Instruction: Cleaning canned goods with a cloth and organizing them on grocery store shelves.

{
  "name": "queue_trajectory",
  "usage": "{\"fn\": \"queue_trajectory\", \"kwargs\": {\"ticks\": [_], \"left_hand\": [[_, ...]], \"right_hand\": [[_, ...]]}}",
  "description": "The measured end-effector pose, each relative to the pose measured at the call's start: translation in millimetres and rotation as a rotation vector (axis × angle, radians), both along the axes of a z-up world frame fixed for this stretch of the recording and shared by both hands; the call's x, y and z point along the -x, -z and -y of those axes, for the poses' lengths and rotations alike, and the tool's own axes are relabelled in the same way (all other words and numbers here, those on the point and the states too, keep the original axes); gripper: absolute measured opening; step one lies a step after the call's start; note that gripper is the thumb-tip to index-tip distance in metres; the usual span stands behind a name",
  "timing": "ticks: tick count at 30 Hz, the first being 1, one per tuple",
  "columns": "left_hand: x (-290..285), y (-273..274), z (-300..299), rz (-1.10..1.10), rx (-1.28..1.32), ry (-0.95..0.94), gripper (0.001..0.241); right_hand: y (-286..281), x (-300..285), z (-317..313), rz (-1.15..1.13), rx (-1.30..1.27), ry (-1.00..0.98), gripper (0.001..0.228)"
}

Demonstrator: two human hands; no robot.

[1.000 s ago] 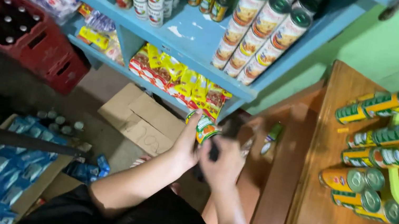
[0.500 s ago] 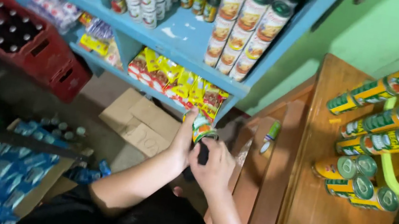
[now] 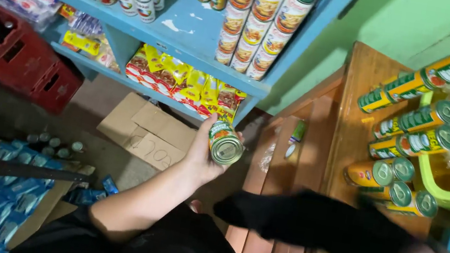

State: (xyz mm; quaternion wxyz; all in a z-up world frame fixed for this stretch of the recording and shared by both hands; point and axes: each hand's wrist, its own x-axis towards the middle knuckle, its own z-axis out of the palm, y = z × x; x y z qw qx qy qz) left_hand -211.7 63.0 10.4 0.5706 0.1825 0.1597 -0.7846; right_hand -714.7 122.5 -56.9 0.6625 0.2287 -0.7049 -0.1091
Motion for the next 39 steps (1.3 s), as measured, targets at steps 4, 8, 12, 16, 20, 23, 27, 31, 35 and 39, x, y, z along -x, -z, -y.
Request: {"fn": "queue_trajectory", "kwargs": {"ticks": [4, 8, 12, 16, 20, 23, 27, 31, 35, 39], "left_hand": [[-21, 2, 3, -0.061, 0.051, 0.018, 0.055], [-56, -8, -2, -0.060, 0.004, -0.098, 0.037], [-103, 18, -1, -0.054, 0.039, -0.222, 0.046], [-152, 43, -1, 0.069, -0.038, -0.300, 0.042], [-193, 40, 7, 0.217, -0.006, -0.215, 0.048], [-225, 91, 18, 0.483, -0.019, -0.119, 0.044], [-270, 76, 39, 0.680, 0.208, -0.124, 0.049], [-312, 82, 85, 1.111, 0.534, -0.118, 0.080], [-338, 91, 145, 1.390, 0.732, 0.023, 0.105], [-337, 118, 212, 1.557, 0.775, 0.081, 0.075]], "right_hand": [[-70, 10, -13, 0.172, 0.067, -0.498, 0.011], [-153, -91, 14, 0.401, 0.140, -1.143, 0.009], [-96, -128, 19, 0.568, -0.274, -0.800, 0.074], [21, -187, 82, 1.351, -0.280, -1.475, 0.015], [-74, -416, 53, 1.894, -0.840, -1.348, 0.051], [-56, -502, 79, 2.199, -1.073, -1.619, 0.071], [-72, -604, 123, 2.299, -1.218, -1.655, 0.095], [-40, -651, 172, 2.465, -1.185, -1.430, 0.079], [-6, -668, 234, 2.644, -0.799, -1.651, 0.059], [16, -680, 294, 2.464, -0.519, -1.629, 0.051]]}}
